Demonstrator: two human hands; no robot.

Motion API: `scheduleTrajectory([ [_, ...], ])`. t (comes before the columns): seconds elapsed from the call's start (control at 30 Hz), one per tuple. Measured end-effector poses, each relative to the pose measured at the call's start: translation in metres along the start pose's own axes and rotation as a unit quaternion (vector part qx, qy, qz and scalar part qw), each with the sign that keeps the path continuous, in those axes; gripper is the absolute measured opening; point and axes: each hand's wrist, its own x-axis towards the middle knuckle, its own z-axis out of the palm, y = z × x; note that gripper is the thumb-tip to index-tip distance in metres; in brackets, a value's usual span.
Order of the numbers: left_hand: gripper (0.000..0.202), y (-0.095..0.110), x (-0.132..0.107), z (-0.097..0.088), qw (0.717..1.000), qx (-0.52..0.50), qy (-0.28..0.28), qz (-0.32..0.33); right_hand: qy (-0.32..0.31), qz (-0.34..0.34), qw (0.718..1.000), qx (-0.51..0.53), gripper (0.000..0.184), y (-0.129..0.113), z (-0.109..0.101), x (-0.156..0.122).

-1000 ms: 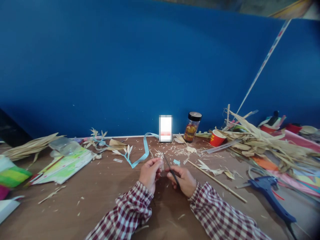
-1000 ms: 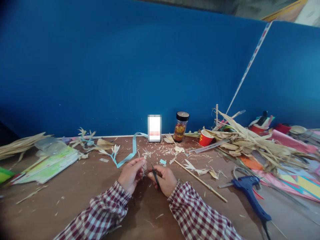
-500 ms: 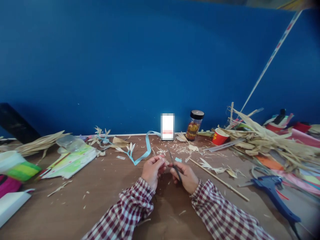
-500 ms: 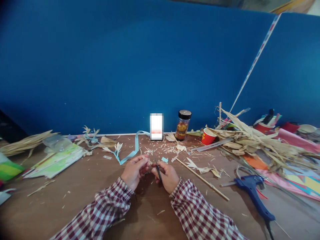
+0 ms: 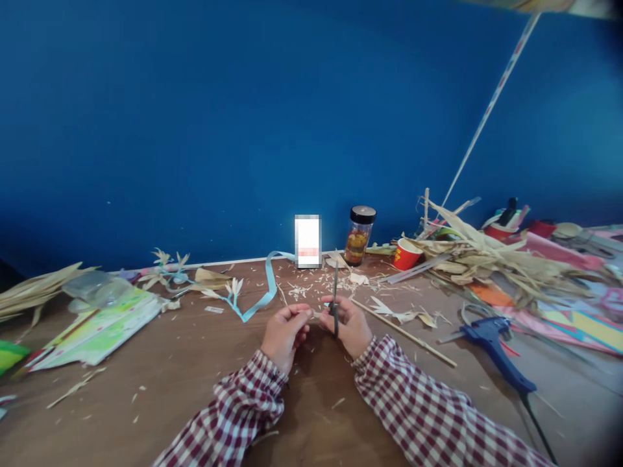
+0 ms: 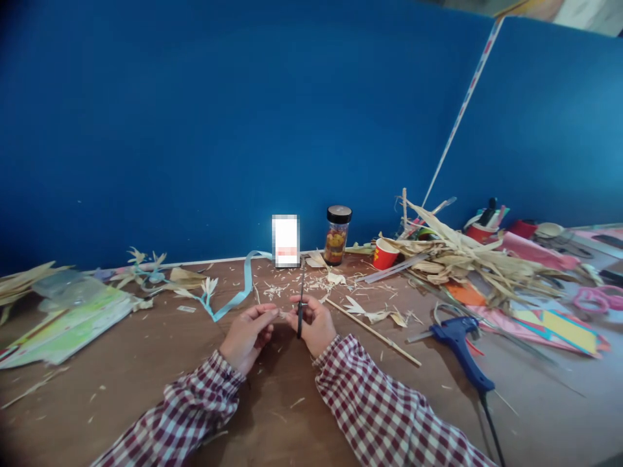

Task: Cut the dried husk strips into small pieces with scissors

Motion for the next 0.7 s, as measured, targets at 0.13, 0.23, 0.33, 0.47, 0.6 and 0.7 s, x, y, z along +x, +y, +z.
scheduleTrajectory([
  [0.13,0.030,-0.002,0.004,-0.003,0.998,0.058,-0.004,0.040,0.003,-0.008,1.000,-0.007,0.037,0.001,0.000,0.000],
  [0.23,0.032,0.000,0.006,-0.006,0.988,0.122,-0.027,0.094,0.008,-0.020,1.000,-0.019,0.036,0.000,0.000,0.000],
  [0.33,0.027,0.003,0.006,-0.008,0.965,0.203,-0.062,0.155,0.012,-0.036,0.999,-0.033,0.035,0.001,0.001,-0.001],
  [0.47,0.022,0.003,0.004,-0.010,0.926,0.308,-0.108,0.190,0.007,-0.049,0.998,-0.047,0.034,0.003,0.003,-0.001],
  [0.6,0.022,0.003,0.003,-0.011,0.894,0.381,-0.088,0.218,0.002,-0.050,0.998,-0.050,0.036,0.003,0.002,-0.001],
  [0.7,0.022,0.004,0.002,-0.011,0.886,0.392,-0.093,0.230,0.006,-0.050,0.997,-0.051,0.035,0.004,0.002,-0.001],
])
